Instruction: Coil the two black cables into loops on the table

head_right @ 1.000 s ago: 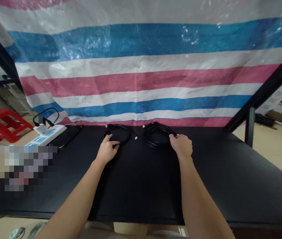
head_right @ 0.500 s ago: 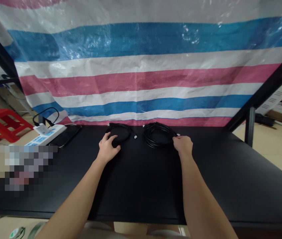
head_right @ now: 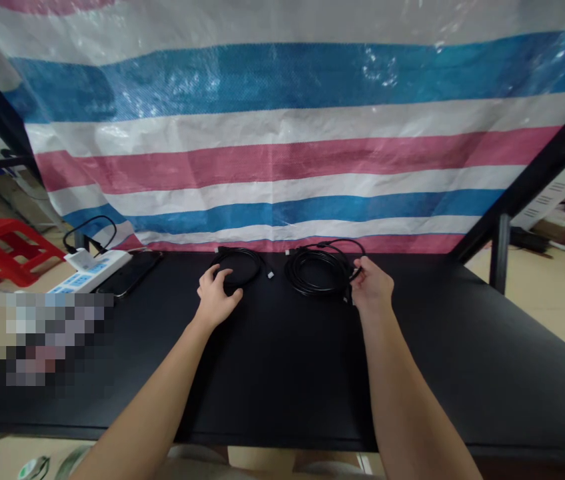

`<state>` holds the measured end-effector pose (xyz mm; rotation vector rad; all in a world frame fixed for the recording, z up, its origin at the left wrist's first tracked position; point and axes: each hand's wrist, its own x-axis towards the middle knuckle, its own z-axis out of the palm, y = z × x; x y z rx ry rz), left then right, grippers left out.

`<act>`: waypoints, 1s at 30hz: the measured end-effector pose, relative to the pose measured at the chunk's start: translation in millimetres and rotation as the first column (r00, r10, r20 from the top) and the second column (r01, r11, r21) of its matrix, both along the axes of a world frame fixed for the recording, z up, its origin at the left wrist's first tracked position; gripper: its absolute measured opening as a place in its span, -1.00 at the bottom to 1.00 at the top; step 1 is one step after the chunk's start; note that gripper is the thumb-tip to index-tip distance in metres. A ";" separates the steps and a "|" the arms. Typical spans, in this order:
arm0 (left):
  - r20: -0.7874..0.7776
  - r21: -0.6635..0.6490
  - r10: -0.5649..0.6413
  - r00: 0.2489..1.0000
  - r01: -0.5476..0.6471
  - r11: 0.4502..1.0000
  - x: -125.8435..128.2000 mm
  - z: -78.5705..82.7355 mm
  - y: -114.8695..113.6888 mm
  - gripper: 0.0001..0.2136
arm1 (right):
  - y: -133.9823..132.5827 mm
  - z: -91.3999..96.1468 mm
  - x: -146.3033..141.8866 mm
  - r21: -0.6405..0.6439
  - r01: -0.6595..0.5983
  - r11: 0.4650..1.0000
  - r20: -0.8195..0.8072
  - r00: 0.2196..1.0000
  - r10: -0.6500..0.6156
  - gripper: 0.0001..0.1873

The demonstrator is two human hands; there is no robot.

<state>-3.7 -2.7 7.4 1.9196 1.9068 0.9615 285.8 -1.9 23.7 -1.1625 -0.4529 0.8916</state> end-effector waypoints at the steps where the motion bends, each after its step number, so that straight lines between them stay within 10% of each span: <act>1: 0.017 0.018 -0.005 1.000 0.005 1.000 -0.7 -1.4 0.8 -0.58 | -1.4 1.2 0.6 0.116 -0.043 0.992 -0.022 0.999 0.046 -0.75; 6: 0.112 0.172 -0.109 0.988 0.089 0.981 -5.9 -10.8 4.9 -0.59 | -13.6 5.5 -3.4 0.415 -0.338 0.845 0.067 0.937 0.342 -0.69; 13: 0.343 0.357 -0.425 0.838 0.302 0.884 0.4 -17.6 -0.5 -0.39 | -19.5 9.2 -39.8 0.261 -0.631 0.731 0.151 0.774 0.615 -0.69; 18: 0.445 0.288 -0.364 0.818 0.254 0.923 10.2 -10.0 -6.5 -0.64 | -21.3 11.4 -72.4 0.173 -0.707 0.685 0.135 0.706 0.695 -0.58; 23: 0.502 0.217 -0.275 0.820 0.189 0.958 10.7 -0.9 -8.4 -0.89 | -19.9 14.2 -69.4 0.063 -0.559 0.827 0.302 0.800 0.518 -0.65; 27: 0.639 0.157 -0.132 0.758 0.040 0.987 5.7 2.7 -3.6 -0.88 | -13.9 11.2 -35.1 0.075 -0.179 0.981 0.484 0.867 0.121 -0.81; 30: 0.771 0.112 -0.026 0.637 -0.095 0.989 1.5 6.2 1.5 -0.85 | -8.0 1.7 -4.1 -0.091 0.254 0.963 0.711 0.694 -0.116 -0.86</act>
